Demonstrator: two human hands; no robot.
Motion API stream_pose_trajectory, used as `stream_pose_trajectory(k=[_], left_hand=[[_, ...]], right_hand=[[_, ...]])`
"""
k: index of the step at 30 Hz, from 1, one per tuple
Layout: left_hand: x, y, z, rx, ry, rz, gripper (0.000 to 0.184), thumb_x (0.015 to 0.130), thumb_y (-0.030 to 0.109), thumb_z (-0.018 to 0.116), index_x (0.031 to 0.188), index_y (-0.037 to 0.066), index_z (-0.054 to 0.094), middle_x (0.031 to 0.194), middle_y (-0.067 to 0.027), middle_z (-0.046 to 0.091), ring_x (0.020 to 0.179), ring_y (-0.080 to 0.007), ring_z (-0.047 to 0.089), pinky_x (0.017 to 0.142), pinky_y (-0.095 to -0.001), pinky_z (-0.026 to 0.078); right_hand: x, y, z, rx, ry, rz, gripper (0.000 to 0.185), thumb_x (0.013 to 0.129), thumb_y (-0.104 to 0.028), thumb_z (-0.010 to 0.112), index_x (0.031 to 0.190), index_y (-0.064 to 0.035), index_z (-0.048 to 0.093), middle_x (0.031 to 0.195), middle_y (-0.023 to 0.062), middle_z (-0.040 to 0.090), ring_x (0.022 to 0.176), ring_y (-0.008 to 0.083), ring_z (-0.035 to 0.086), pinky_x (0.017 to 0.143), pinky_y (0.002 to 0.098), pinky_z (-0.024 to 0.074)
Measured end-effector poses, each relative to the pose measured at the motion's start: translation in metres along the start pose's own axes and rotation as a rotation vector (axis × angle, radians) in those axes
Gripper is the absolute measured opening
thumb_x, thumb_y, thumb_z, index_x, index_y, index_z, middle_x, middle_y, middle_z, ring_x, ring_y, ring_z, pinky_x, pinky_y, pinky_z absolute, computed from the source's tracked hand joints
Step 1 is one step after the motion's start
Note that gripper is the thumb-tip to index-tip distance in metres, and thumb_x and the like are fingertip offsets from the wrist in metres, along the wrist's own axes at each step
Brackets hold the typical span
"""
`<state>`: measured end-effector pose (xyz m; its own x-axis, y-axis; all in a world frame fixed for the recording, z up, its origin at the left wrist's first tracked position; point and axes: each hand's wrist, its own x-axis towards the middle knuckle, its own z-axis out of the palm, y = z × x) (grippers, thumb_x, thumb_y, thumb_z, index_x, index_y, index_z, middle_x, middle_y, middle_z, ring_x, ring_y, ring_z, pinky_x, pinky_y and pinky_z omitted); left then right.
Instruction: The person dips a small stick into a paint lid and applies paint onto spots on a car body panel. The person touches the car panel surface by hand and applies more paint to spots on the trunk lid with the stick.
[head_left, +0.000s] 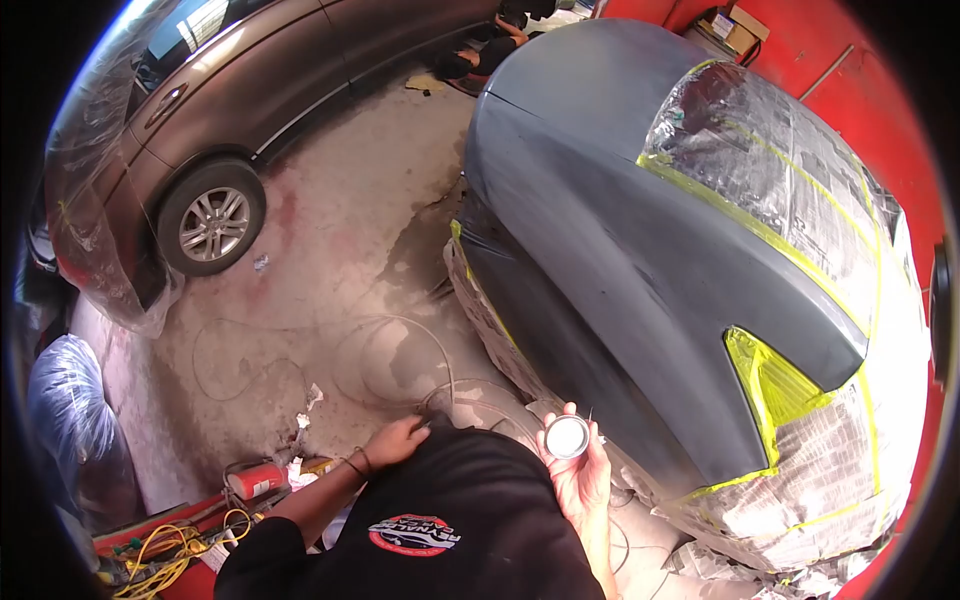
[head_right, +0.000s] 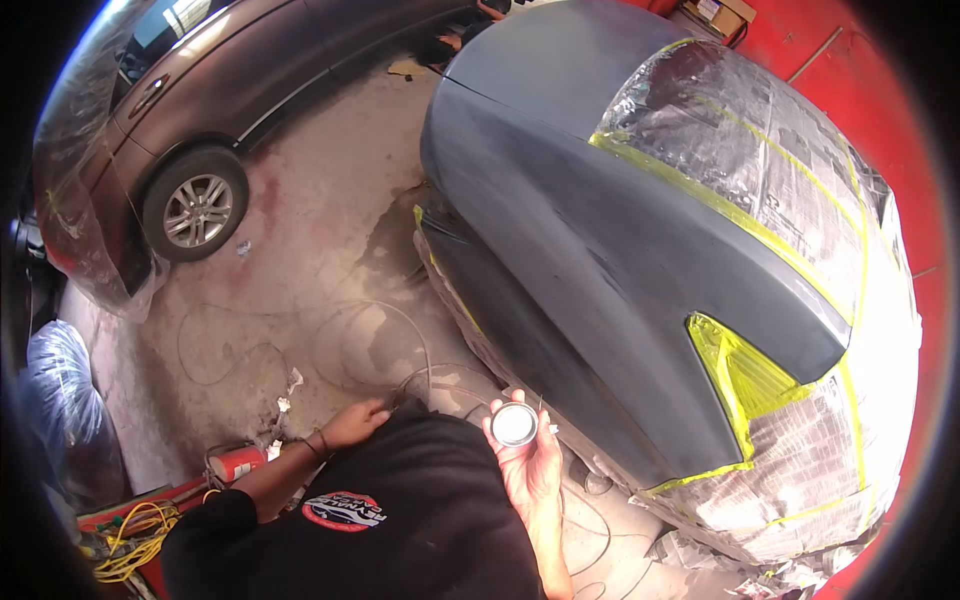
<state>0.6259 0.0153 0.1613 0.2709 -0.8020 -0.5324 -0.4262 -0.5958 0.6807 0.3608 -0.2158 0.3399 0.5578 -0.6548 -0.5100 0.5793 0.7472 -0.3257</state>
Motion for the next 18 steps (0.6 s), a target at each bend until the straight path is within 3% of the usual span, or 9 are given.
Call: stream_pose_trajectory(k=[2,5,9,12,14,17,18], left_hand=[[-0.017,-0.068,0.025,-0.702,-0.246,-0.347,0.033,0.116,0.024,0.061,0.137,0.001,0.072,0.117,-0.0110,0.081,0.105,-0.0200,0.077,0.094,-0.0373,0.061],[-0.055,-0.052,-0.006,-1.058,-0.252,-0.555,0.029,0.116,0.024,0.062,0.131,0.003,0.076,0.115,-0.0042,0.080,0.104,-0.0116,0.075,0.090,-0.0332,0.060],[-0.055,-0.036,-0.031,-0.806,-0.527,-0.448,0.027,0.113,0.020,0.065,0.132,0.004,0.076,0.111,-0.0031,0.080,0.101,-0.0111,0.073,0.091,-0.0320,0.060],[-0.033,-0.028,-0.028,-0.527,-0.468,-0.204,0.025,0.111,0.016,0.068,0.131,0.004,0.075,0.106,-0.0021,0.079,0.098,-0.0106,0.071,0.090,-0.0310,0.060],[-0.019,-0.013,-0.023,-0.533,-0.326,0.054,0.015,0.109,0.014,0.070,0.120,0.005,0.077,0.096,-0.0010,0.077,0.093,-0.0076,0.068,0.084,-0.0286,0.059],[-0.012,-0.025,0.006,-1.037,-0.120,0.009,0.030,0.110,0.014,0.068,0.136,0.000,0.073,0.120,-0.0059,0.078,0.109,-0.0096,0.067,0.098,-0.0325,0.058],[-0.015,-0.027,0.015,-1.135,-0.073,0.100,0.034,0.111,0.014,0.067,0.141,-0.001,0.069,0.130,-0.0072,0.075,0.116,-0.0120,0.066,0.104,-0.0341,0.056]], right_hand=[[-0.005,-0.005,-0.006,0.007,0.010,-0.012,0.028,0.113,-0.030,0.071,0.127,-0.0057,0.070,0.147,0.0126,0.071,0.134,0.0414,0.069,0.109,0.0627,0.0638],[-0.010,-0.013,-0.011,0.014,0.019,-0.039,0.028,0.113,-0.028,0.071,0.128,-0.0054,0.070,0.147,0.0124,0.071,0.134,0.0417,0.070,0.109,0.0631,0.0638],[-0.014,-0.024,-0.014,0.031,0.067,-0.052,0.027,0.112,-0.029,0.072,0.126,-0.0060,0.071,0.144,0.0141,0.072,0.133,0.0420,0.070,0.108,0.0639,0.0644],[-0.015,-0.032,-0.015,0.036,0.065,-0.044,0.028,0.112,-0.029,0.071,0.129,-0.0059,0.071,0.144,0.0140,0.073,0.133,0.0421,0.070,0.107,0.0636,0.0646],[-0.014,-0.036,-0.015,0.053,0.060,-0.047,0.029,0.113,-0.029,0.071,0.130,-0.0059,0.070,0.144,0.0139,0.073,0.132,0.0422,0.071,0.107,0.0634,0.0648],[-0.017,-0.046,-0.013,0.015,0.029,-0.070,0.030,0.113,-0.029,0.070,0.131,-0.0058,0.069,0.145,0.0140,0.072,0.132,0.0423,0.071,0.107,0.0633,0.0645],[-0.020,-0.049,-0.010,-0.003,0.039,-0.083,0.030,0.114,-0.030,0.069,0.131,-0.0056,0.069,0.145,0.0136,0.072,0.131,0.0423,0.071,0.108,0.0633,0.0641]])
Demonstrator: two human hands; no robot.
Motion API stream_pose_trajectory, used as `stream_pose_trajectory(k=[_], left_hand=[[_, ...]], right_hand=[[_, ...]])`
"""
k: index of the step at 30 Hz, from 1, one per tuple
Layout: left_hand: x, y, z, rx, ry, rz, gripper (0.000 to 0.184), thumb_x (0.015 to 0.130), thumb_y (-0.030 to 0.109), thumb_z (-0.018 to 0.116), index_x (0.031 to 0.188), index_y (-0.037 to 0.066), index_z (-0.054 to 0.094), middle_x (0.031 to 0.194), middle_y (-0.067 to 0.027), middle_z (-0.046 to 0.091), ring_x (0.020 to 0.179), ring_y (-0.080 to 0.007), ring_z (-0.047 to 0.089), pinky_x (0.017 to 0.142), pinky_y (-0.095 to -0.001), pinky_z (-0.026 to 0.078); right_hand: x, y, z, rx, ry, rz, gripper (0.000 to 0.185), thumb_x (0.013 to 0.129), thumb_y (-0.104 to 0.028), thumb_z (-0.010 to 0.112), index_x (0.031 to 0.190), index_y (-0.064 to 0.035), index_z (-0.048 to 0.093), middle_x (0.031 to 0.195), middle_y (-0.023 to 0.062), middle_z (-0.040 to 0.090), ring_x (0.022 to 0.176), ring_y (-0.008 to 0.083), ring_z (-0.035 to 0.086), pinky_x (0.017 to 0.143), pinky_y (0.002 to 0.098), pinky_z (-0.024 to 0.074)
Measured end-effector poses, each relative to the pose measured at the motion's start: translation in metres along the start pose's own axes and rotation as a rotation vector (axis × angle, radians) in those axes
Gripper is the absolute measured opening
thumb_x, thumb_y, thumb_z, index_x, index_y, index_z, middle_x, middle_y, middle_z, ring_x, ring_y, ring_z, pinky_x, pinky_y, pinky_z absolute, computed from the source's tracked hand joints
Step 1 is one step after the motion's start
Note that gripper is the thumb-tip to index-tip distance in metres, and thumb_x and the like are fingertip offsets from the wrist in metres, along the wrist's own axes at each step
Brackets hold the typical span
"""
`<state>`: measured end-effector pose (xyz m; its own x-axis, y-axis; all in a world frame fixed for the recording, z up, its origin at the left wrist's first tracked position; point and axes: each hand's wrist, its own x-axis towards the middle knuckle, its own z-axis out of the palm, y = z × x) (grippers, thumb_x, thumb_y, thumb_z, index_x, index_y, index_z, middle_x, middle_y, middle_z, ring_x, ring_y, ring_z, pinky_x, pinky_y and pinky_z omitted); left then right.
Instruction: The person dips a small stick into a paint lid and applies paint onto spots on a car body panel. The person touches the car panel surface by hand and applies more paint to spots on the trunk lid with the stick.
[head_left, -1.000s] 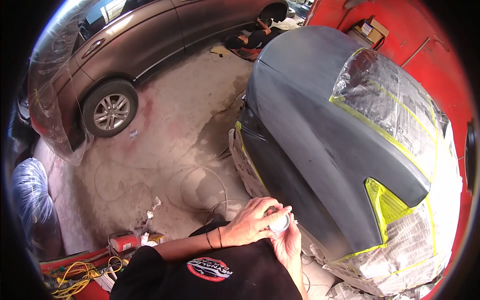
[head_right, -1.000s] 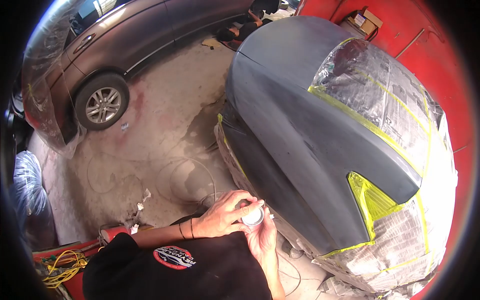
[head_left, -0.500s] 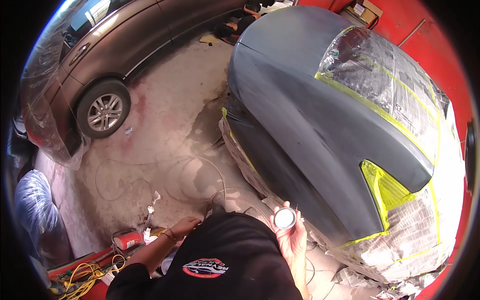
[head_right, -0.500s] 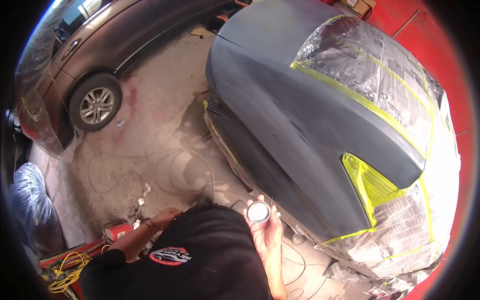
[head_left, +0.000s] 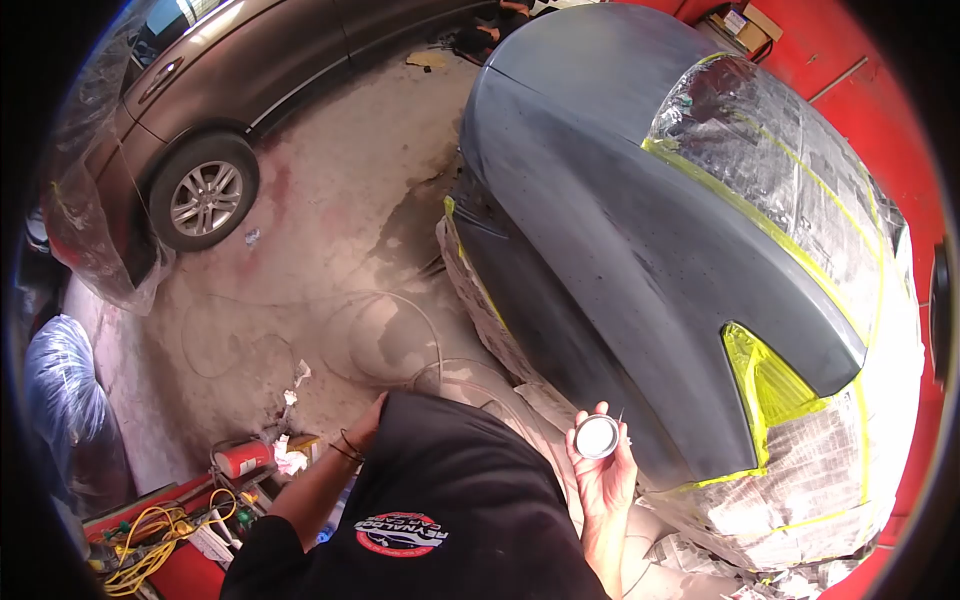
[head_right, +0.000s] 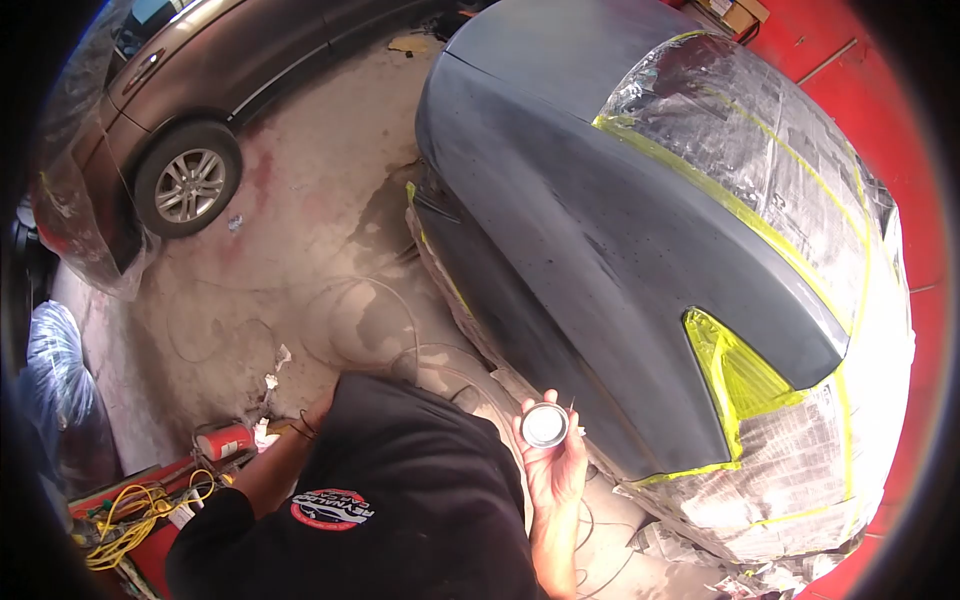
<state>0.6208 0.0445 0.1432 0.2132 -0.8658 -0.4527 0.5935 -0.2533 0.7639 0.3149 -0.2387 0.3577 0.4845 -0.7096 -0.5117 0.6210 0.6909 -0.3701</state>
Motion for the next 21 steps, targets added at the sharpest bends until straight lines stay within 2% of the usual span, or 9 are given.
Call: stream_pose_trajectory(k=[2,4,7,12,13,15,21], left_hand=[[-0.006,0.002,0.013,-0.131,-0.015,0.163,0.035,0.111,0.014,0.067,0.141,-0.001,0.069,0.130,-0.0074,0.075,0.117,-0.0123,0.066,0.104,-0.0342,0.056],[-0.009,0.020,0.029,-0.109,-0.002,0.184,0.035,0.111,0.014,0.067,0.142,-0.001,0.069,0.130,-0.0076,0.075,0.117,-0.0125,0.066,0.104,-0.0344,0.056],[0.002,0.075,0.065,0.039,-0.014,0.238,0.035,0.111,0.015,0.067,0.142,-0.001,0.069,0.131,-0.0079,0.075,0.118,-0.0130,0.067,0.105,-0.0347,0.056],[0.057,0.175,0.155,0.294,-0.084,0.493,0.035,0.111,0.015,0.067,0.142,-0.002,0.069,0.131,-0.0084,0.075,0.118,-0.0137,0.067,0.105,-0.0351,0.056],[0.066,0.186,0.168,0.323,-0.099,0.534,0.035,0.111,0.015,0.067,0.142,-0.002,0.069,0.131,-0.0084,0.075,0.119,-0.0138,0.067,0.105,-0.0352,0.056],[0.077,0.199,0.186,0.363,-0.119,0.579,0.035,0.111,0.016,0.067,0.142,-0.002,0.069,0.132,-0.0086,0.075,0.119,-0.0141,0.067,0.106,-0.0353,0.056],[0.067,0.213,0.196,0.452,-0.146,0.648,0.036,0.111,0.016,0.067,0.142,-0.002,0.069,0.132,-0.0092,0.075,0.120,-0.0149,0.067,0.106,-0.0358,0.056]], right_hand=[[-0.004,-0.008,0.000,0.011,0.006,-0.023,0.030,0.117,-0.028,0.063,0.135,-0.0049,0.067,0.147,0.0127,0.072,0.132,0.0417,0.071,0.108,0.0642,0.0633],[-0.010,-0.012,0.005,0.025,-0.004,-0.052,0.034,0.120,-0.027,0.057,0.141,-0.0026,0.064,0.148,0.0114,0.071,0.133,0.0400,0.070,0.108,0.0641,0.0626],[-0.017,-0.020,0.007,0.028,-0.003,-0.081,0.036,0.120,-0.027,0.056,0.144,-0.0016,0.063,0.148,0.0118,0.071,0.134,0.0401,0.070,0.109,0.0638,0.0616],[-0.013,-0.022,0.005,0.018,0.088,-0.083,0.036,0.121,-0.026,0.053,0.147,-0.0019,0.059,0.151,0.0117,0.069,0.137,0.0390,0.068,0.110,0.0626,0.0609],[-0.013,-0.024,0.005,0.023,0.090,-0.081,0.035,0.120,-0.025,0.056,0.145,-0.0019,0.060,0.151,0.0119,0.069,0.137,0.0396,0.068,0.110,0.0632,0.0608],[-0.015,-0.030,0.002,0.029,0.098,-0.078,0.033,0.118,-0.024,0.061,0.142,-0.0019,0.062,0.151,0.0124,0.068,0.136,0.0408,0.068,0.111,0.0643,0.0608],[-0.022,-0.039,0.006,0.008,0.135,-0.136,0.035,0.119,-0.026,0.058,0.143,-0.0008,0.060,0.149,0.0134,0.069,0.134,0.0406,0.069,0.108,0.0637,0.0627]])
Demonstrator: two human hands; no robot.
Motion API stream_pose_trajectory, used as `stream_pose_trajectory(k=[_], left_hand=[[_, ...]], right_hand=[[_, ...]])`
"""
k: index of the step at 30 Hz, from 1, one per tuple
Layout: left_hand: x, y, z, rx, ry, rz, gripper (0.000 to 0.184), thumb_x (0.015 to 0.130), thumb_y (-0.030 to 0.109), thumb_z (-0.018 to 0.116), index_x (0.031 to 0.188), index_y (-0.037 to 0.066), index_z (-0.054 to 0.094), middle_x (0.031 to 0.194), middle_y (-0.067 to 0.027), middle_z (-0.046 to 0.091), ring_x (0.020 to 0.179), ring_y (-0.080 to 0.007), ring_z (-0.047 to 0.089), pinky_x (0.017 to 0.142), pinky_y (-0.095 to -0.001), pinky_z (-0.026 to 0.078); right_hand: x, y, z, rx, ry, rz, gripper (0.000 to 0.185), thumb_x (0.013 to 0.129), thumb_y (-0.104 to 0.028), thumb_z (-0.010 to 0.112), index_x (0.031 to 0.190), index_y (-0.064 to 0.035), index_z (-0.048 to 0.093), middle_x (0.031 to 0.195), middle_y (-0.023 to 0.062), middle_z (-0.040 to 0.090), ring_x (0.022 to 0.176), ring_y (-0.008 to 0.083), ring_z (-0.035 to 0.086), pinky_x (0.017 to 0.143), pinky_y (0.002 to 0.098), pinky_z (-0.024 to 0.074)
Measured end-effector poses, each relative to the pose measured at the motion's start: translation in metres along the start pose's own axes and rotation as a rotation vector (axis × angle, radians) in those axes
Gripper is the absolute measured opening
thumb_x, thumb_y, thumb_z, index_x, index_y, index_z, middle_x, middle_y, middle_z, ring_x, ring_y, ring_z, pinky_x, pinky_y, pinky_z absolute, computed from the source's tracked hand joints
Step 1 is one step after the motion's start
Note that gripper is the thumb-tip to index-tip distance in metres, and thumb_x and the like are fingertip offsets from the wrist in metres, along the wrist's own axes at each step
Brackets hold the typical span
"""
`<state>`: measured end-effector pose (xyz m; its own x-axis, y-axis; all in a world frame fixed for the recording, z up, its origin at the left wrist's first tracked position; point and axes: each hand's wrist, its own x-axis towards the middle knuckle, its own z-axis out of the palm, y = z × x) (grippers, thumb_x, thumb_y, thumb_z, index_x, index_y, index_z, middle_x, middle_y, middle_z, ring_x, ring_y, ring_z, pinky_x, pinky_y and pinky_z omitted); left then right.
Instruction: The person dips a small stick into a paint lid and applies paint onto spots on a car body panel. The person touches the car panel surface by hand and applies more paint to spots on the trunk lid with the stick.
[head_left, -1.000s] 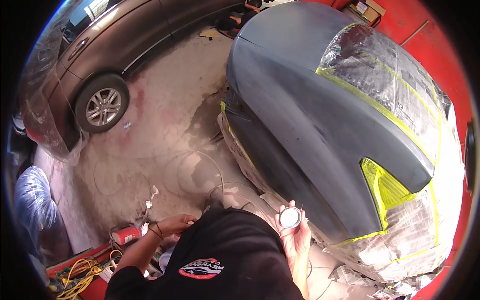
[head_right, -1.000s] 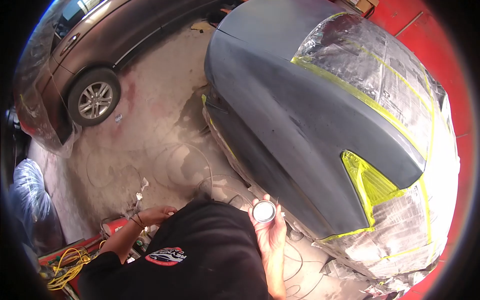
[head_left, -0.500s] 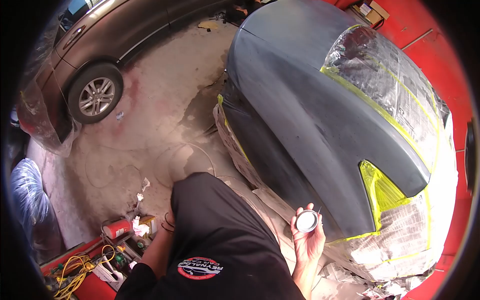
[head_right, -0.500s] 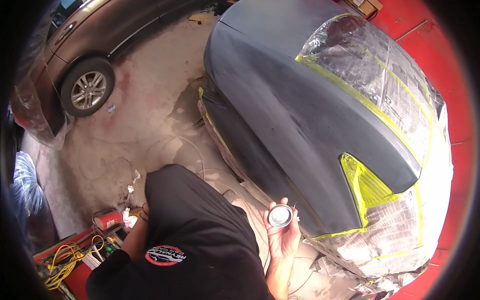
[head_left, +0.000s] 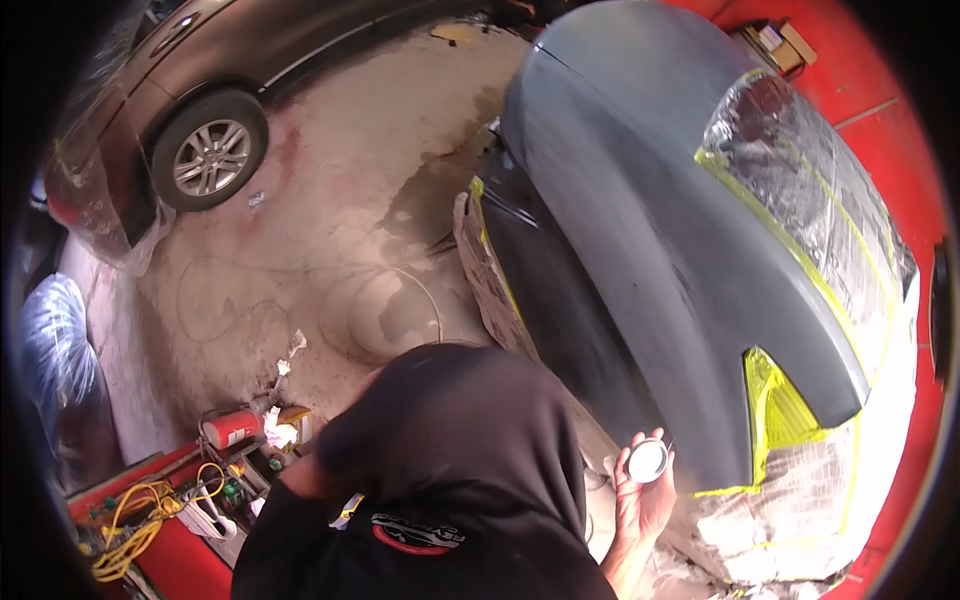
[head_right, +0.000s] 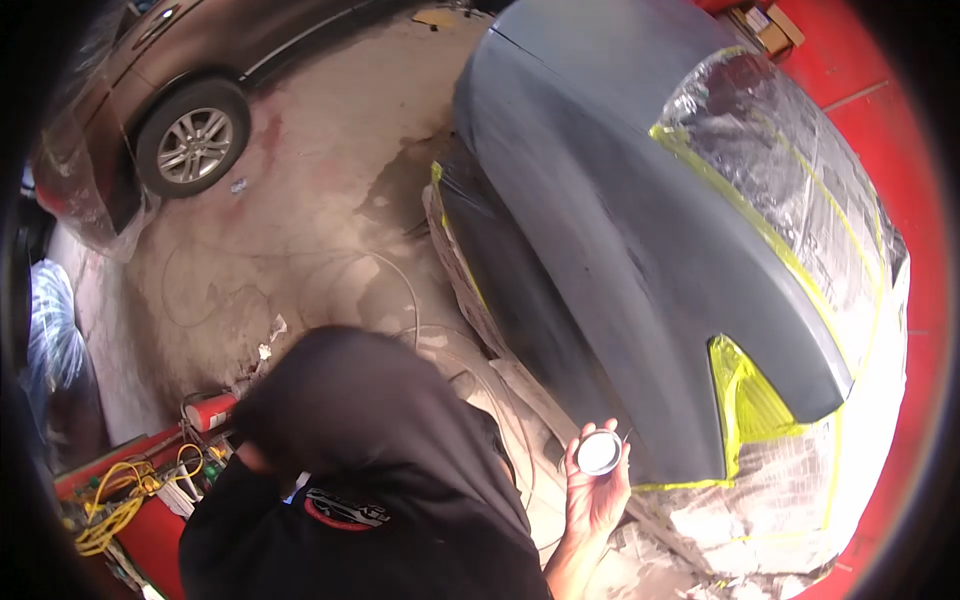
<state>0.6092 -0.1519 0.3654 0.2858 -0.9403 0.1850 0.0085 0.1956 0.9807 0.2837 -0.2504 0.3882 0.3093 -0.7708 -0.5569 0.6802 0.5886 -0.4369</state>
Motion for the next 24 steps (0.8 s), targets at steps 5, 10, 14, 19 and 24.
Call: stream_pose_trajectory(k=[5,10,14,19,24], left_hand=[[0.000,0.020,0.006,0.062,-0.063,0.104,0.036,0.111,0.017,0.067,0.142,-0.002,0.069,0.133,-0.0097,0.075,0.121,-0.0156,0.067,0.107,-0.0362,0.056],[0.001,0.031,0.014,0.080,-0.128,0.165,0.036,0.111,0.017,0.067,0.142,-0.002,0.069,0.134,-0.0102,0.075,0.122,-0.0163,0.067,0.107,-0.0367,0.055],[-0.003,0.030,0.030,0.046,-0.179,0.178,0.037,0.111,0.018,0.067,0.142,-0.002,0.069,0.134,-0.0106,0.075,0.122,-0.0169,0.067,0.108,-0.0370,0.055],[-0.004,0.036,0.054,-0.016,-0.163,0.190,0.037,0.111,0.018,0.067,0.142,-0.002,0.070,0.135,-0.0110,0.075,0.123,-0.0176,0.068,0.109,-0.0374,0.055],[0.003,0.027,0.053,-0.010,-0.220,0.201,0.037,0.112,0.019,0.067,0.142,-0.002,0.070,0.135,-0.0115,0.076,0.124,-0.0183,0.068,0.109,-0.0378,0.055]], right_hand=[[-0.003,0.010,0.008,0.046,0.021,0.040,0.030,0.118,-0.025,0.059,0.138,-0.0035,0.063,0.150,0.0145,0.068,0.136,0.0433,0.067,0.111,0.0654,0.0604],[0.005,0.016,0.006,-0.059,-0.049,0.074,0.027,0.116,-0.029,0.064,0.127,-0.0057,0.072,0.150,0.0132,0.067,0.136,0.0429,0.067,0.110,0.0640,0.0620],[0.006,0.018,0.005,-0.089,-0.010,0.063,0.027,0.117,-0.029,0.061,0.126,-0.0067,0.073,0.146,0.0123,0.068,0.135,0.0419,0.067,0.109,0.0621,0.0629],[0.009,0.014,-0.007,-0.069,-0.042,0.091,0.039,0.122,-0.026,0.051,0.149,0.0007,0.056,0.150,0.0145,0.066,0.138,0.0375,0.066,0.112,0.0605,0.0613],[0.010,0.017,-0.002,-0.013,0.012,0.126,0.042,0.121,-0.033,0.050,0.148,-0.0009,0.058,0.145,0.0127,0.070,0.135,0.0415,0.067,0.109,0.0633,0.0613]])
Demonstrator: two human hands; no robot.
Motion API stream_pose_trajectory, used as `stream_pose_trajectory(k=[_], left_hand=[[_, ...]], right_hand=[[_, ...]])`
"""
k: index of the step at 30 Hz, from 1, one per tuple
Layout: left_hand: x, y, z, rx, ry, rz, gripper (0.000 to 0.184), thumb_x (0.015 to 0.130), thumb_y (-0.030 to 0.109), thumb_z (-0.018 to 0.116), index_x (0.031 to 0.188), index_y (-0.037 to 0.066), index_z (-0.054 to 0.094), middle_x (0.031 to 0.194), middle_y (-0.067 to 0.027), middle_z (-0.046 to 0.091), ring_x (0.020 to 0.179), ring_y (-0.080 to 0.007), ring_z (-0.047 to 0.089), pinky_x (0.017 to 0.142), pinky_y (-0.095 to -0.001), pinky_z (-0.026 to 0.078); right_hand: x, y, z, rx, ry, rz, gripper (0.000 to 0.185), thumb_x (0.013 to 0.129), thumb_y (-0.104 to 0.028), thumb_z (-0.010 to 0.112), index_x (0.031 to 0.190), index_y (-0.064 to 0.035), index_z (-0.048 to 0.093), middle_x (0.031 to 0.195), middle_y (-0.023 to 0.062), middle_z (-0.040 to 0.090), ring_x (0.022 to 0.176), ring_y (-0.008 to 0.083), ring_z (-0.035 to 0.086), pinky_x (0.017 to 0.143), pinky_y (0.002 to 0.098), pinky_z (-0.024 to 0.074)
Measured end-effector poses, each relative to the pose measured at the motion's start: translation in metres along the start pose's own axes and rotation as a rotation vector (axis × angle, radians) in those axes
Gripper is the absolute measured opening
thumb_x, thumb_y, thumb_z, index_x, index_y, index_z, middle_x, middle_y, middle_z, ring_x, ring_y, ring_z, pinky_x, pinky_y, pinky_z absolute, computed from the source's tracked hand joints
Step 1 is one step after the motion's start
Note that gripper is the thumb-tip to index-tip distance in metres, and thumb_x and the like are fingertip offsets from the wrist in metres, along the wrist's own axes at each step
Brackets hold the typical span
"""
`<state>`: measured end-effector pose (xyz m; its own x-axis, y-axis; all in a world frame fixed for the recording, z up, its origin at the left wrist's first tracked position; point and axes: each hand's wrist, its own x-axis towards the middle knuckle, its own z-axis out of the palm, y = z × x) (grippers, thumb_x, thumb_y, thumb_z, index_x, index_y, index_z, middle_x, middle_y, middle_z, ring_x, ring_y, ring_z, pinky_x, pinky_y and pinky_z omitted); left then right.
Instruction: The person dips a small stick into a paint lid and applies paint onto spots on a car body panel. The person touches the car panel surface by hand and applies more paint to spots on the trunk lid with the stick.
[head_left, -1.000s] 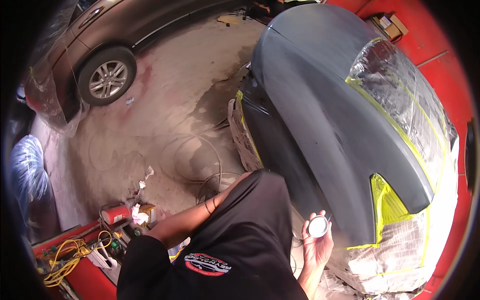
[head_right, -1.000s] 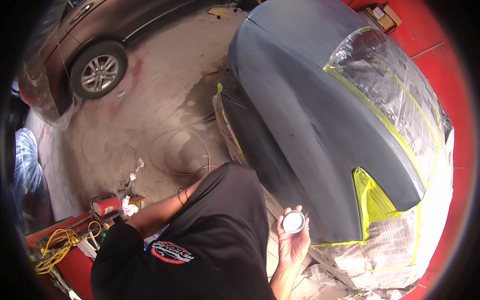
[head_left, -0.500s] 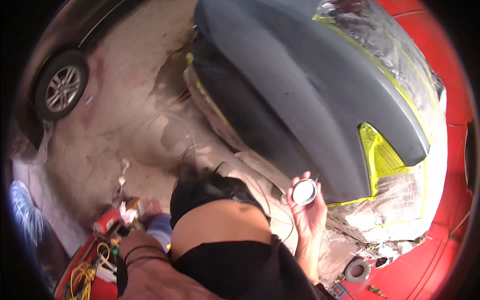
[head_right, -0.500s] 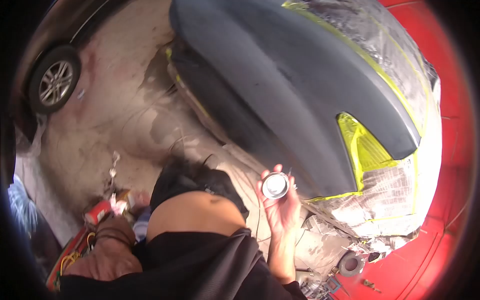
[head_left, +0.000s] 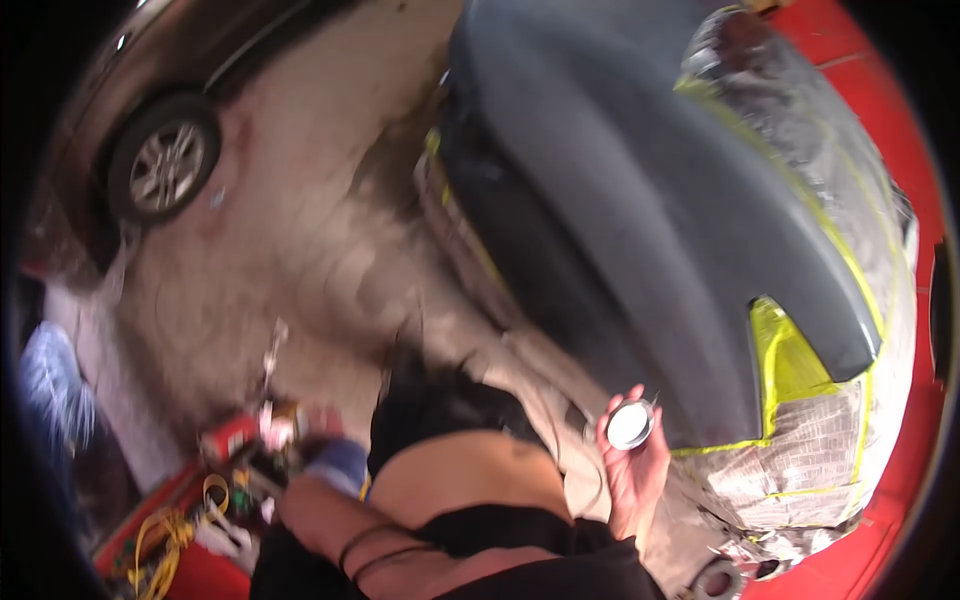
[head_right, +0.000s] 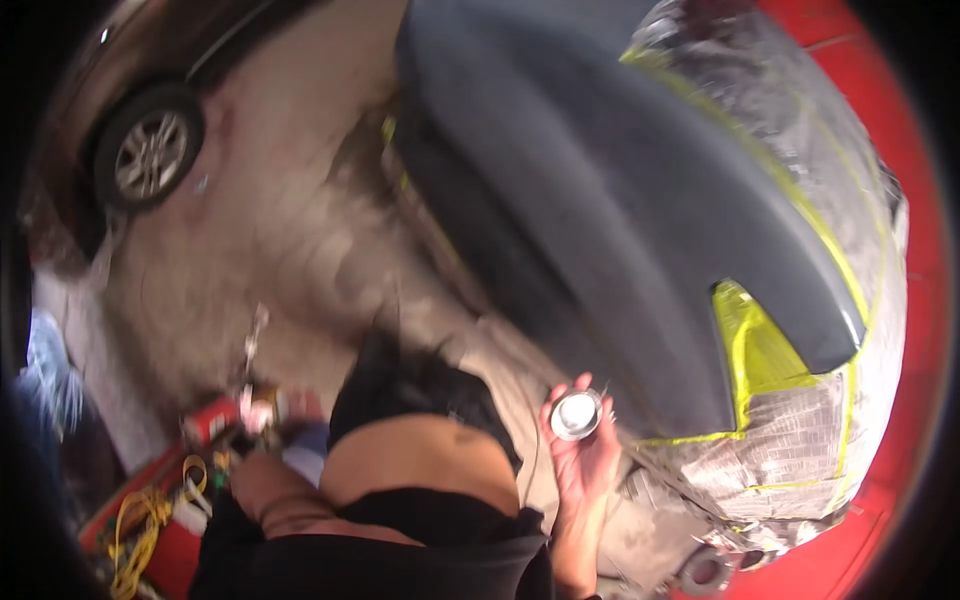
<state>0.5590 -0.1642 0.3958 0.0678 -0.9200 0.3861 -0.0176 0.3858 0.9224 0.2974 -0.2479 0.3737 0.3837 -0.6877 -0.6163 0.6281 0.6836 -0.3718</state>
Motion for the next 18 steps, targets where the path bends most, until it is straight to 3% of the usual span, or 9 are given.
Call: stream_pose_trajectory(k=[7,14,15,18], left_hand=[[-0.004,-0.016,0.015,-0.035,-0.065,-0.028,0.038,0.112,0.019,0.067,0.142,-0.003,0.070,0.136,-0.0122,0.076,0.125,-0.0193,0.068,0.110,-0.0384,0.055],[-0.007,-0.018,0.032,-0.044,-0.052,-0.054,0.038,0.112,0.020,0.067,0.143,-0.003,0.070,0.137,-0.0129,0.076,0.127,-0.0203,0.068,0.111,-0.0390,0.055],[-0.009,-0.020,0.030,-0.043,-0.057,-0.072,0.038,0.112,0.020,0.067,0.143,-0.003,0.070,0.137,-0.0130,0.076,0.127,-0.0204,0.068,0.111,-0.0391,0.055],[-0.015,-0.021,0.024,-0.033,-0.065,-0.141,0.039,0.112,0.020,0.067,0.143,-0.003,0.070,0.137,-0.0133,0.076,0.127,-0.0208,0.068,0.111,-0.0393,0.054]], right_hand=[[0.009,0.003,-0.002,-0.078,-0.006,-0.016,0.023,0.115,-0.029,0.066,0.124,-0.0097,0.075,0.143,0.0117,0.072,0.127,0.0413,0.071,0.103,0.0619,0.0655],[0.009,0.005,-0.004,-0.049,-0.005,-0.019,0.025,0.118,-0.028,0.062,0.124,-0.0075,0.074,0.145,0.0112,0.071,0.128,0.0400,0.072,0.103,0.0614,0.0660],[0.009,0.004,-0.009,0.023,0.021,-0.012,0.040,0.124,-0.035,0.040,0.140,-0.0042,0.060,0.145,0.0128,0.071,0.127,0.0411,0.071,0.101,0.0642,0.0641],[0.009,0.004,-0.018,0.013,0.016,-0.033,0.031,0.122,-0.033,0.049,0.130,-0.0078,0.065,0.143,0.0135,0.072,0.129,0.0426,0.071,0.100,0.0654,0.0655]])
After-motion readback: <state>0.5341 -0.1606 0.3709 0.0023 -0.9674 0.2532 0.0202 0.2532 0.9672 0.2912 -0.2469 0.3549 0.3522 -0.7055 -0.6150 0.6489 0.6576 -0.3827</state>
